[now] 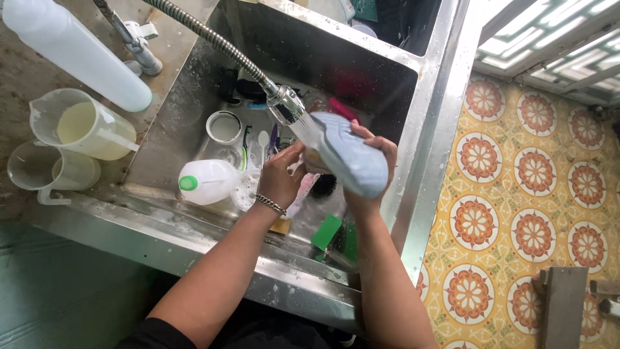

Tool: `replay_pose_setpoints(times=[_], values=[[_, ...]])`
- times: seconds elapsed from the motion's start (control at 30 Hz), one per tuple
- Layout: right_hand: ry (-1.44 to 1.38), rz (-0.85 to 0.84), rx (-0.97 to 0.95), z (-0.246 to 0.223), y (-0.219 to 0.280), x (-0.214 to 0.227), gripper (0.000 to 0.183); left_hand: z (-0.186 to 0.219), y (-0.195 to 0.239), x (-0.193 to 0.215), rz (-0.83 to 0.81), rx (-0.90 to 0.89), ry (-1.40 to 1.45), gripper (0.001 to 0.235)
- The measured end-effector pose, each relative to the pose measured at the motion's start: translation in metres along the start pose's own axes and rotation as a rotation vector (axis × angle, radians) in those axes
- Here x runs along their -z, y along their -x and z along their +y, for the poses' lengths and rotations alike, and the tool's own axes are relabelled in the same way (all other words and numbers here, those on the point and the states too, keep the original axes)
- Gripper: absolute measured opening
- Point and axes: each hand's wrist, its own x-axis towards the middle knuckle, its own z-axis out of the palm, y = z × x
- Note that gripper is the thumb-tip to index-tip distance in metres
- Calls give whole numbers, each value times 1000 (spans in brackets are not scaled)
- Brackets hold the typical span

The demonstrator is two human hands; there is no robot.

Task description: A person is cleaning a pink and white sneaker in a stainless steel sink, rinsing it under running water and scrubbing it with a brush.

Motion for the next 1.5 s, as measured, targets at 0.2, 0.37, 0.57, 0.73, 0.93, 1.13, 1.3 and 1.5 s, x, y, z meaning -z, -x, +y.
replay_pose_setpoints(times=[0.2,0.37,0.57,0.73,0.93,1.13,1.3,1.5], values=[[104,-28,365,29,17,29,43,-8,-6,-8,60,-55,62,40],[111,99,214,-17,4,1,49,-4,-6,-2,68,41,212,56],[426,276,-494,40,25,41,75,3,-4,4,-116,-73,-31,89],[572,232,-894,42,23,32,62,11,10,13,-392,-89,-133,96],[329,219,-1106,13,6,10,43,25,-1,23,-356,146,-89,71],[284,144,-1226,23,13,22,40,48,-1,34,-265,230,-202,56],[327,-14,-1366,18,16,17,35,49,4,61,-280,265,-230,56],[365,-91,-1387,42,34,34,34,59,16,79,-324,237,-310,54]])
